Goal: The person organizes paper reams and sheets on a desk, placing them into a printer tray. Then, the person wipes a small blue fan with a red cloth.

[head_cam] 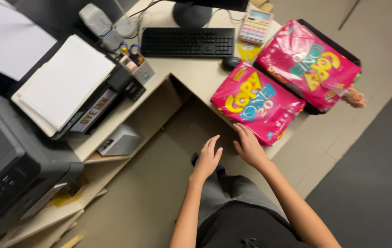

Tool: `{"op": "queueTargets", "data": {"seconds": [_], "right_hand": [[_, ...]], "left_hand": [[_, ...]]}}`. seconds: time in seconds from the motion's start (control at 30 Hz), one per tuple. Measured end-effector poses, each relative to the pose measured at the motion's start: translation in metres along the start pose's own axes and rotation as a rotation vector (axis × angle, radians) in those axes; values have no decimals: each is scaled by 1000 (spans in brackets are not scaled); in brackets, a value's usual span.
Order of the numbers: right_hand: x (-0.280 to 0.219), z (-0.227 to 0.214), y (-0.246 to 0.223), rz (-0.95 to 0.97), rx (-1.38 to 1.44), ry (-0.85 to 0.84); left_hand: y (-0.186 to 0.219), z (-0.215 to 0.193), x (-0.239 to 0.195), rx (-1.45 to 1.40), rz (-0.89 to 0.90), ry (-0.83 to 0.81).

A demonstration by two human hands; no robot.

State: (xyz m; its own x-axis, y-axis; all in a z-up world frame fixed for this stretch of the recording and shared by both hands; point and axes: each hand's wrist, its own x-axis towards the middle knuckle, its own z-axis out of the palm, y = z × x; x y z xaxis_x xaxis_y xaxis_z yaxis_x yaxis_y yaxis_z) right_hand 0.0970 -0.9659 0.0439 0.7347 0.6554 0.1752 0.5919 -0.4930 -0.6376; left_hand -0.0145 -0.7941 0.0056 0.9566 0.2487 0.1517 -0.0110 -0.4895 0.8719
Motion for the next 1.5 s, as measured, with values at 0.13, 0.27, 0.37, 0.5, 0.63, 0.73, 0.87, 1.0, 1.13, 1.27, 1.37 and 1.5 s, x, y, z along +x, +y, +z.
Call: {"op": "queueTargets", "data": {"seconds": [0.13, 0.27, 0.37, 0.5, 0.63, 0.73, 0.87, 1.0, 1.13, 1.27, 1.37, 1.5], "right_hand": [[-25, 6, 77, 165, -43, 171], [-44, 16, 140, 335, -89, 392], [-52, 22, 165, 408, -65, 478], [-54, 32, 175, 551, -86, 486], [-56, 38, 181, 628, 162, 524], [-52, 38, 186, 628, 209, 521], [-48, 30, 186, 646, 243, 602], [-47, 23, 205, 808, 239, 658], [-44, -12, 243, 734, 208, 791], [-28, -67, 284, 767, 238, 910], [-5, -103, 309, 797, 355, 943], [19, -117, 368, 791, 628, 833]], "left_hand": [[-10, 31, 22, -60, -9, -91], [-9, 54, 49, 13, 14, -189], [6, 64, 72, 55, 65, -290], [14, 75, 101, 38, 142, -456], [12, 78, 131, 41, 174, -597], [3, 82, 160, 49, 147, -700], [-20, 102, 197, -13, 106, -767], [-86, 159, 236, -335, -85, -806], [-72, 187, 257, -588, -260, -801], [-45, 222, 286, -751, -466, -612], [-64, 250, 306, -880, -510, -457], [-107, 302, 332, -1117, -500, -206]]}}
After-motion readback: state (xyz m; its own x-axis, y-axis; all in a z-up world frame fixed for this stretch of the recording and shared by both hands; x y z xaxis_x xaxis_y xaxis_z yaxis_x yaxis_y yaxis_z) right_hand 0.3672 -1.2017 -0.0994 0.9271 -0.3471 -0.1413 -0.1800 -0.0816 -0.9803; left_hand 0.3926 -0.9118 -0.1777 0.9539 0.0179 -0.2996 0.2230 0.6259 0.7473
